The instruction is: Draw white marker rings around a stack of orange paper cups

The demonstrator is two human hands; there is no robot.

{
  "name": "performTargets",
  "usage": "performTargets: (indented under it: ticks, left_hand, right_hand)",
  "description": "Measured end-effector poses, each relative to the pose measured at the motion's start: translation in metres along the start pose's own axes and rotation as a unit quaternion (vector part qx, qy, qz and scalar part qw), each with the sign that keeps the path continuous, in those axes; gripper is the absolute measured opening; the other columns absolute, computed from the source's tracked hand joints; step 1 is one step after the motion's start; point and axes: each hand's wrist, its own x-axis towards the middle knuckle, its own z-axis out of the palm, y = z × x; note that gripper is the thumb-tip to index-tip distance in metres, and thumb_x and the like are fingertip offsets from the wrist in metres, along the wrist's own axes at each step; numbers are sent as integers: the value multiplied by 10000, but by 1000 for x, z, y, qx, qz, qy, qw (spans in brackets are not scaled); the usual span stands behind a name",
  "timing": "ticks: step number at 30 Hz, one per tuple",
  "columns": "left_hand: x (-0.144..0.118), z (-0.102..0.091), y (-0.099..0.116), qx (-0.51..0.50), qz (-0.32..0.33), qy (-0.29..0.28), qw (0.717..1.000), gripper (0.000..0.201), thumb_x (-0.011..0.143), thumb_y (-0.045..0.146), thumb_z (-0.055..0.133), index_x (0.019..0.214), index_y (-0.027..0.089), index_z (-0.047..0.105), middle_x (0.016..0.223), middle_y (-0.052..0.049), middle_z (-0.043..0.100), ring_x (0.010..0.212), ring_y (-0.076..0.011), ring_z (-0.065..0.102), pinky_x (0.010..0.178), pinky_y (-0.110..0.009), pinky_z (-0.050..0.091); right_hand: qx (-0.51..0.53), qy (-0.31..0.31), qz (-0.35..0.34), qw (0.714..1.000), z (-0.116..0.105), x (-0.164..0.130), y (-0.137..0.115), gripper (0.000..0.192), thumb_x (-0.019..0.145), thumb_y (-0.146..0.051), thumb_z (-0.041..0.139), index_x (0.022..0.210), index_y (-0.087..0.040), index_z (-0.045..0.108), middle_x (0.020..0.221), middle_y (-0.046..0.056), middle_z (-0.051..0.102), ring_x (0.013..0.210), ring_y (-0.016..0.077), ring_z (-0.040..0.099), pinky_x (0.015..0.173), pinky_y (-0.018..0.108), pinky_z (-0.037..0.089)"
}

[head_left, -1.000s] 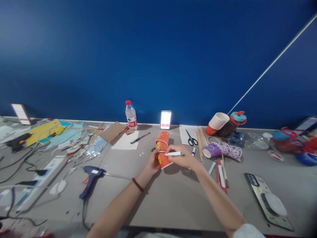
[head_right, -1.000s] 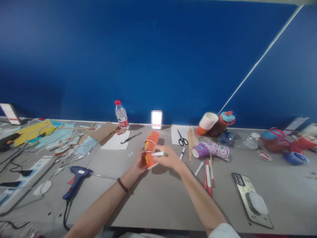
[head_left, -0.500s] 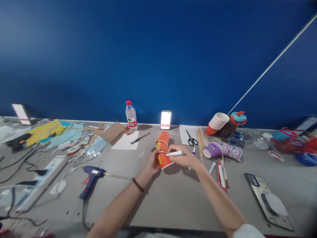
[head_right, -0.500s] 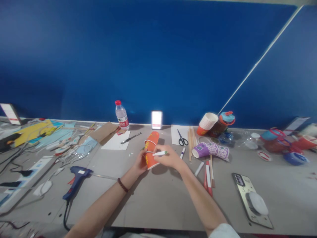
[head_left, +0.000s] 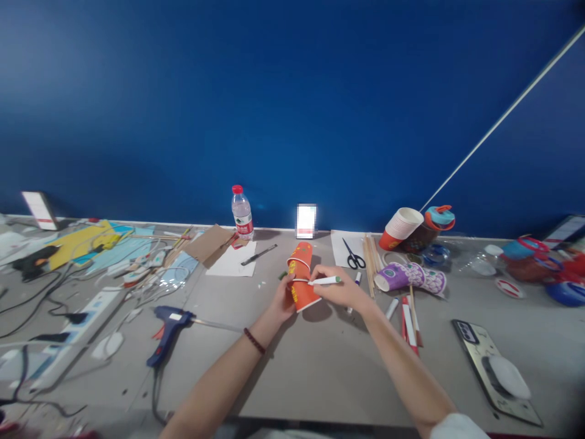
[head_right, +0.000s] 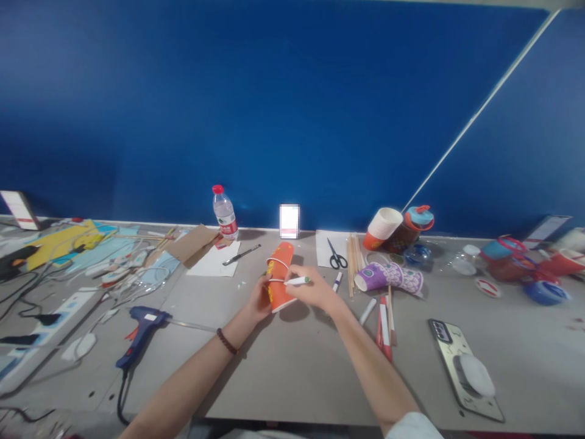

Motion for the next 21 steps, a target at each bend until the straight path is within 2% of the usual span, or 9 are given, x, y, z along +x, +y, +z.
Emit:
performTargets:
  ticks: [11,21]
  left_hand:
    - [-2,1,1,-7,-3,-11,1000,284,744,320,712,941,120,669,868,-76,734,744,-203,678,760,-312,509]
    - [0,0,2,-18,0,-5,1000,259,773,325,719,934,134,654,821,-53,732,715,-191,680,777,-328,510]
  right_hand:
    - [26,7,3,1000,0,-1,-2,101,717,-220,551,784,-197,623,694,-33,590,620,121,479,540,224,305]
    - [27,16,-31,999,3,-1,-2,96,746,-226,564,804,-198,636,724,-35,616,646,123,510,579,226,336]
